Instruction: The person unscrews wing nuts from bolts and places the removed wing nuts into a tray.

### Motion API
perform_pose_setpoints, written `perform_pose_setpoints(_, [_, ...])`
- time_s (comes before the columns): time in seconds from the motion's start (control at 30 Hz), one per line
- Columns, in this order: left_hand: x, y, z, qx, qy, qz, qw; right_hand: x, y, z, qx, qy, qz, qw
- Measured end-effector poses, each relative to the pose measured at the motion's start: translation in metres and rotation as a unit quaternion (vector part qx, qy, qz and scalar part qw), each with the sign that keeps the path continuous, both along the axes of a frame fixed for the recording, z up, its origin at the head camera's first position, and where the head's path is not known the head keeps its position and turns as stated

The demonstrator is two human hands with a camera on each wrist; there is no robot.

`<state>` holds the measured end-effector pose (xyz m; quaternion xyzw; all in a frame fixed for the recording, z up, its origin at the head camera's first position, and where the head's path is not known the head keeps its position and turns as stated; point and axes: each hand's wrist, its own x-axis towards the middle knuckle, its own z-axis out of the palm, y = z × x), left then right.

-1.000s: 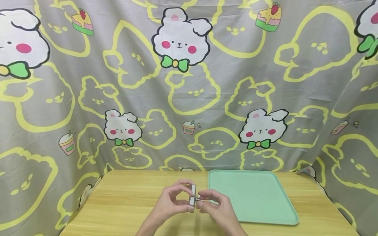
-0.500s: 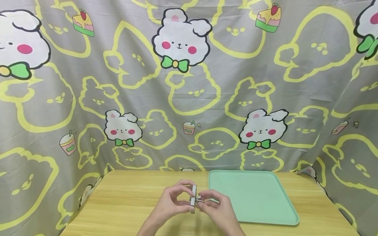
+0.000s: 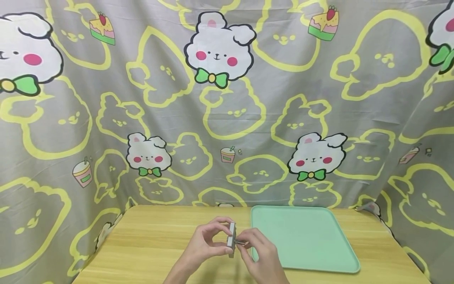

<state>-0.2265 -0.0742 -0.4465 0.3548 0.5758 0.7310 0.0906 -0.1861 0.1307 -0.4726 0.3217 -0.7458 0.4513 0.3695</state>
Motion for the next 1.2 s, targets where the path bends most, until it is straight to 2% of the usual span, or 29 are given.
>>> perform_pose_setpoints(0.17, [0.001, -0.001, 0.001, -0.002, -0.006, 0.002, 1.0000, -0.003, 0.000, -0.003, 0.027, 0.085, -0.011, 0.9960])
perform_pose_setpoints(0.27, [0.001, -0.001, 0.000, -0.003, -0.008, 0.001, 1.0000, -0.005, 0.000, -0.002, 0.051, 0.131, -0.022, 0.9898])
perform_pose_setpoints(0.5, [-0.001, -0.002, -0.001, -0.004, -0.008, -0.001, 1.0000, -0.007, -0.003, 0.007, 0.111, 0.263, -0.034, 0.9578])
perform_pose_setpoints(0.6, [-0.001, -0.003, -0.001, -0.007, -0.008, 0.002, 0.9999, -0.007, -0.003, 0.009, 0.114, 0.278, -0.033, 0.9532])
perform_pose_setpoints(0.7, [-0.001, -0.003, -0.002, -0.006, -0.007, 0.004, 1.0000, -0.008, -0.003, 0.006, 0.107, 0.260, -0.033, 0.9591])
perform_pose_setpoints(0.77, [-0.001, -0.003, -0.002, -0.005, -0.006, 0.004, 1.0000, -0.008, -0.002, 0.003, 0.089, 0.214, -0.015, 0.9726])
perform_pose_setpoints(0.83, [-0.002, -0.003, -0.002, -0.005, -0.005, 0.007, 0.9999, -0.006, 0.000, 0.001, 0.056, 0.142, 0.007, 0.9882])
perform_pose_setpoints(0.9, [-0.001, -0.003, 0.000, -0.008, -0.004, 0.012, 0.9999, -0.002, 0.001, 0.004, 0.001, 0.026, 0.048, 0.9985])
perform_pose_setpoints(0.93, [-0.001, -0.003, 0.000, -0.009, -0.005, 0.014, 0.9998, 0.001, 0.002, 0.006, -0.032, -0.045, 0.061, 0.9966])
perform_pose_setpoints(0.97, [-0.001, -0.002, 0.001, -0.012, -0.005, 0.016, 0.9998, 0.003, 0.002, 0.009, -0.068, -0.114, 0.067, 0.9890])
perform_pose_setpoints(1.0, [-0.001, -0.002, 0.002, -0.013, -0.003, 0.017, 0.9998, 0.005, 0.003, 0.013, -0.102, -0.179, 0.069, 0.9761])
perform_pose_setpoints(1.07, [-0.001, -0.001, 0.003, -0.014, 0.004, 0.016, 0.9998, 0.008, 0.004, 0.019, -0.163, -0.300, 0.074, 0.9370])
perform_pose_setpoints(1.13, [0.000, 0.000, 0.004, -0.015, 0.010, 0.015, 0.9997, 0.008, 0.005, 0.022, -0.201, -0.385, 0.076, 0.8977])
perform_pose_setpoints(1.2, [0.001, 0.001, 0.003, -0.013, 0.020, 0.014, 0.9996, 0.006, 0.008, 0.022, -0.216, -0.439, 0.091, 0.8673])
